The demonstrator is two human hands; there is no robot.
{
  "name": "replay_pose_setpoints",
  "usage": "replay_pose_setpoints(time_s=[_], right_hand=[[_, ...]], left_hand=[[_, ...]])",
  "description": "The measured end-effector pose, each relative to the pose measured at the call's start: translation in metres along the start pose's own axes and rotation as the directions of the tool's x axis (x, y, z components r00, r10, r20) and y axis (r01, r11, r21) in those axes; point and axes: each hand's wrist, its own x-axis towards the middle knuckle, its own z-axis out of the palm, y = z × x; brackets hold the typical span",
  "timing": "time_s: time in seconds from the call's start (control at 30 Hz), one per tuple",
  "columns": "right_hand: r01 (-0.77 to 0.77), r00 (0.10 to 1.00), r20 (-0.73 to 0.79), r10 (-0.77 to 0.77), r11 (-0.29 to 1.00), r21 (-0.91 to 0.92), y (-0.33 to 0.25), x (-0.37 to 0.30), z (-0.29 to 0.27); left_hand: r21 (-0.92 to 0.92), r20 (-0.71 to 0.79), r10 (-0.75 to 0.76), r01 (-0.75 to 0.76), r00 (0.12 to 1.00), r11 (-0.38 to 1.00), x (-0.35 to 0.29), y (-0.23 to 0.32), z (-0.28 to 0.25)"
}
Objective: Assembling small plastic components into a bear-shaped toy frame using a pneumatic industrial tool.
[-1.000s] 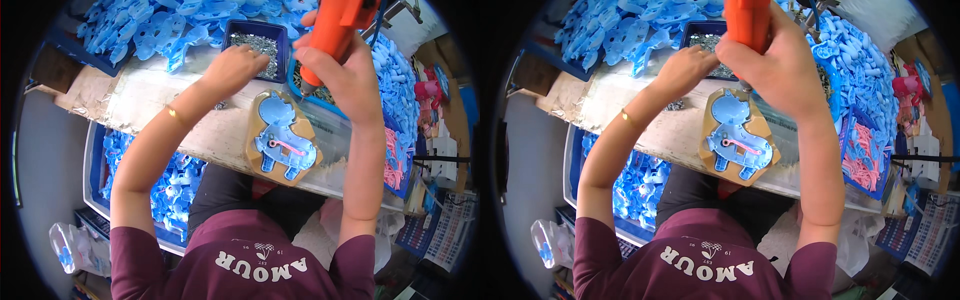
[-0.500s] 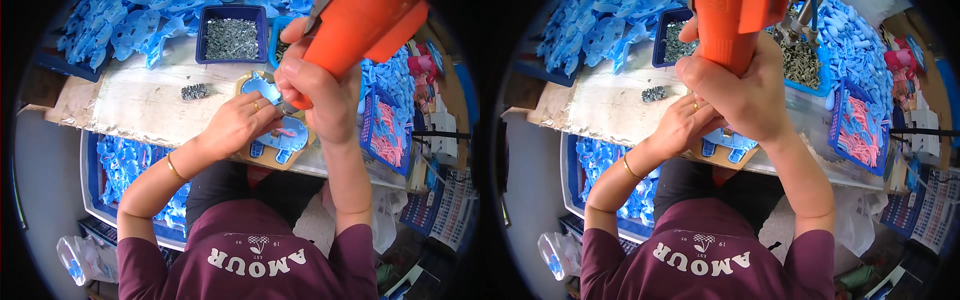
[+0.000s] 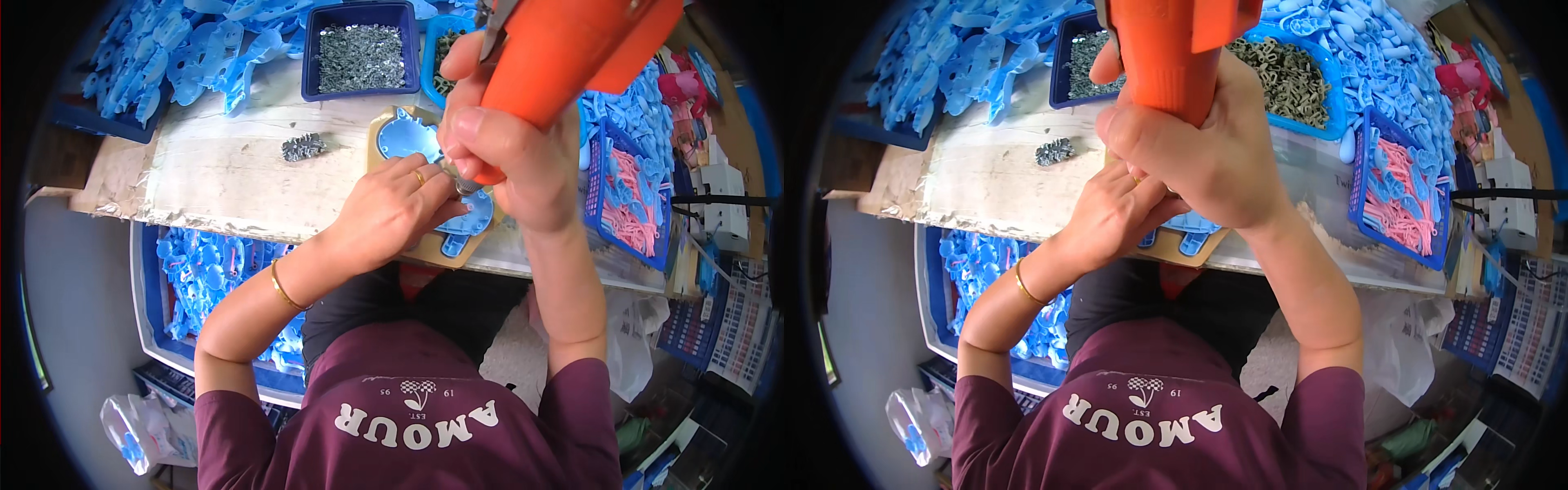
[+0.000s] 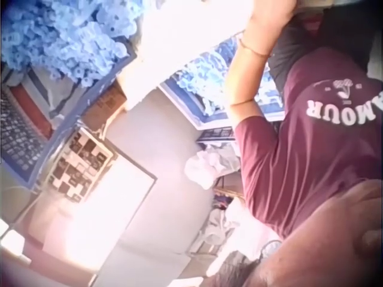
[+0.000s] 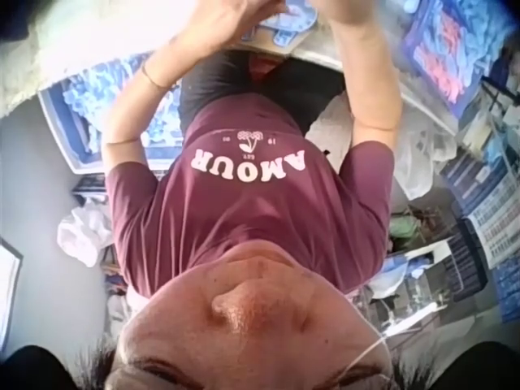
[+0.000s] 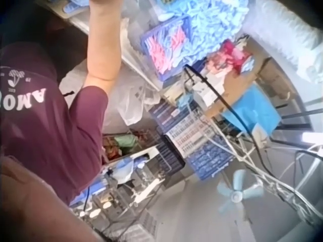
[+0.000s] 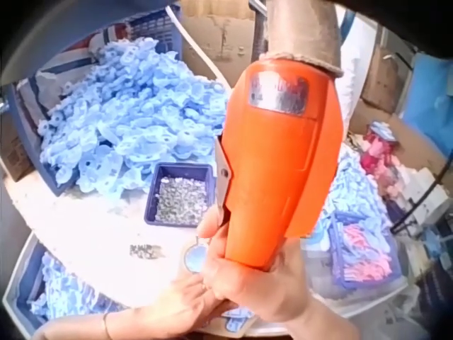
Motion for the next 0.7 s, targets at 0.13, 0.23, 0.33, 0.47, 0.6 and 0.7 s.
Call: replay_pose_setpoints(time_s=[0.13, 0.23, 0.33, 0.47, 0.6, 0.7], right_hand=[[0.024, 1.000, -0.016, -0.024, 1.000, -0.008, 0.007, -0.012, -0.009], [0.013, 0.997, -0.071, -0.018, 0.998, -0.061, 0.013, -0.021, -0.018], [-0.005, 0.997, -0.082, -0.005, 0.993, -0.119, 0.022, -0.027, -0.027], [-0.025, 0.995, -0.103, 0.016, 0.996, -0.087, 0.032, -0.029, -0.028], [-0.037, 0.990, -0.136, 0.027, 0.997, -0.072, 0.039, -0.034, -0.029], [-0.026, 0.981, -0.193, 0.010, 0.996, -0.082, 0.044, -0.038, -0.027]], left_hand=[[0.027, 0.062, -0.043, 0.041, 0.997, 0.999, -0.003, 0.000, 0.004], [0.137, 0.053, -0.043, 0.036, 0.998, 0.990, 0.001, 0.006, 0.005], [0.181, 0.128, -0.061, 0.037, 0.990, 0.983, -0.007, 0.008, 0.009], [0.192, 0.148, -0.071, 0.042, 0.986, 0.981, -0.010, 0.007, 0.012], [0.231, 0.161, -0.062, 0.024, 0.985, 0.973, -0.010, 0.006, 0.014], [0.228, 0.161, -0.064, 0.026, 0.985, 0.973, -0.012, 0.006, 0.016]])
